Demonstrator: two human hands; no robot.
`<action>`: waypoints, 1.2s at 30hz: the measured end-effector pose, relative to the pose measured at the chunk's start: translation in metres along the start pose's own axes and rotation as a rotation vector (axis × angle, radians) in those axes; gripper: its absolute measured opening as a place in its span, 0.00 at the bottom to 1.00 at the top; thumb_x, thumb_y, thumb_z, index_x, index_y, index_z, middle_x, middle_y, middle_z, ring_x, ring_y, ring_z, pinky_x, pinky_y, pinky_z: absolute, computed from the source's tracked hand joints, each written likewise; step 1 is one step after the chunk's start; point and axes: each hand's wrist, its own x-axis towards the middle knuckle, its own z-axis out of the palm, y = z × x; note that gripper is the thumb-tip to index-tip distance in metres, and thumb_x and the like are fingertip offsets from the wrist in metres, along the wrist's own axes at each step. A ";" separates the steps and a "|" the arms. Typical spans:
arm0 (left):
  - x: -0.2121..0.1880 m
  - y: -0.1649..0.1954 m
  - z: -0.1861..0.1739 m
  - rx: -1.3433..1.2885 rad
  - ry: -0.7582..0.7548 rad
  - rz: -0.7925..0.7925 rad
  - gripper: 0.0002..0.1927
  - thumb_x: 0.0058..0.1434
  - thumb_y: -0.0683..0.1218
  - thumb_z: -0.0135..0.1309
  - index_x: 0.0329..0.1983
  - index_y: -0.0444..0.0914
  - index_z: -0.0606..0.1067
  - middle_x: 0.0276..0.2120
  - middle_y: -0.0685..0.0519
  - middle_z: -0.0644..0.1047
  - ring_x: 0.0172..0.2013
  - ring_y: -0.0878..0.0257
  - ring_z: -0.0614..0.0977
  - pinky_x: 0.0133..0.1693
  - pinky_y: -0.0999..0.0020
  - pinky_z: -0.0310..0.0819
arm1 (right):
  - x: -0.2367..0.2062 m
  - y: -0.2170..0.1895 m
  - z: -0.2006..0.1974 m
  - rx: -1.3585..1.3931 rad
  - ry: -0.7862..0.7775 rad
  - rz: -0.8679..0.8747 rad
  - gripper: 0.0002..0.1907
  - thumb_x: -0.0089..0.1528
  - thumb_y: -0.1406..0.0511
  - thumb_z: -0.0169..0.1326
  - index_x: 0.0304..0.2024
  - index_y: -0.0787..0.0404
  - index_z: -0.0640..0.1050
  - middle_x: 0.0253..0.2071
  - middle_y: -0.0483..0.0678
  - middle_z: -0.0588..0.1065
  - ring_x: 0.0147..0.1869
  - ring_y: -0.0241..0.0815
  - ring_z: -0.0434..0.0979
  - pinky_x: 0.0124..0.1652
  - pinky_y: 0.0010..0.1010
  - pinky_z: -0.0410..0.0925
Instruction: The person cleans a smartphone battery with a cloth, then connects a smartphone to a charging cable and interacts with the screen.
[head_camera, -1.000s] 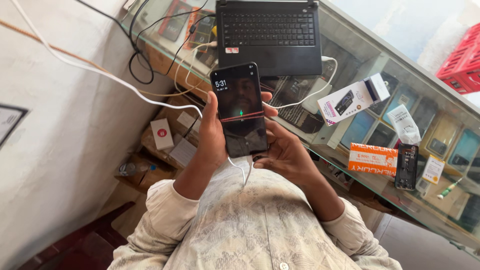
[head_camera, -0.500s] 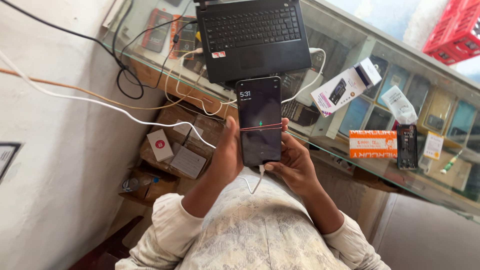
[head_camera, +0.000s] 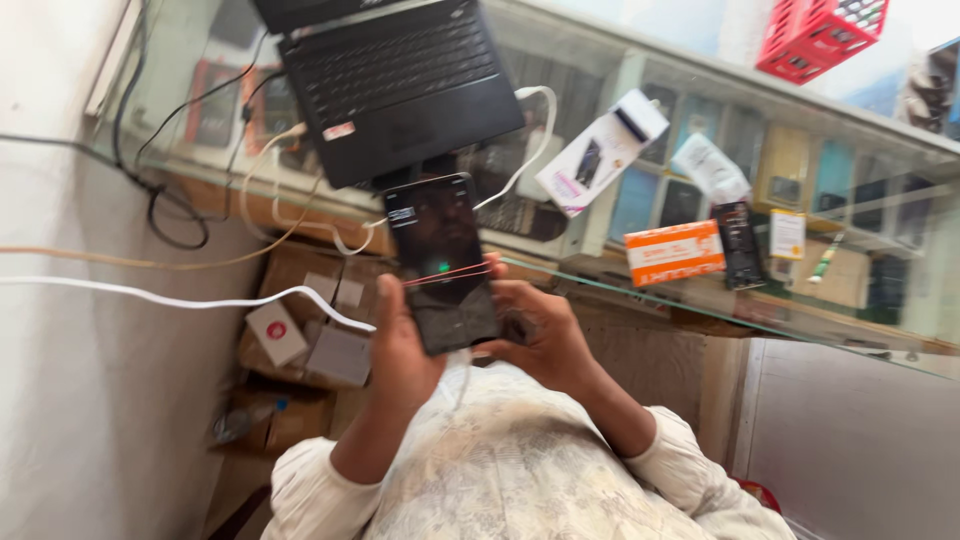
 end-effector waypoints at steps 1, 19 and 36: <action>0.000 -0.005 0.006 -0.024 0.002 0.003 0.46 0.73 0.70 0.28 0.68 0.24 0.66 0.62 0.35 0.73 0.63 0.46 0.76 0.67 0.50 0.68 | 0.000 -0.004 -0.010 -0.128 -0.011 -0.005 0.32 0.54 0.66 0.72 0.57 0.66 0.74 0.43 0.46 0.81 0.45 0.31 0.80 0.44 0.26 0.74; 0.037 -0.113 0.094 0.155 0.151 0.238 0.45 0.71 0.70 0.38 0.70 0.25 0.63 0.59 0.29 0.72 0.57 0.39 0.78 0.55 0.38 0.77 | -0.051 0.017 -0.193 -0.024 0.064 0.022 0.17 0.64 0.61 0.62 0.52 0.63 0.80 0.30 0.42 0.77 0.37 0.29 0.75 0.42 0.24 0.69; 0.066 -0.149 0.138 0.294 0.298 0.277 0.42 0.71 0.68 0.33 0.67 0.27 0.65 0.56 0.31 0.75 0.54 0.43 0.80 0.52 0.43 0.79 | -0.053 0.047 -0.241 0.079 -0.011 0.012 0.13 0.62 0.62 0.62 0.46 0.63 0.82 0.27 0.41 0.78 0.34 0.29 0.76 0.37 0.23 0.69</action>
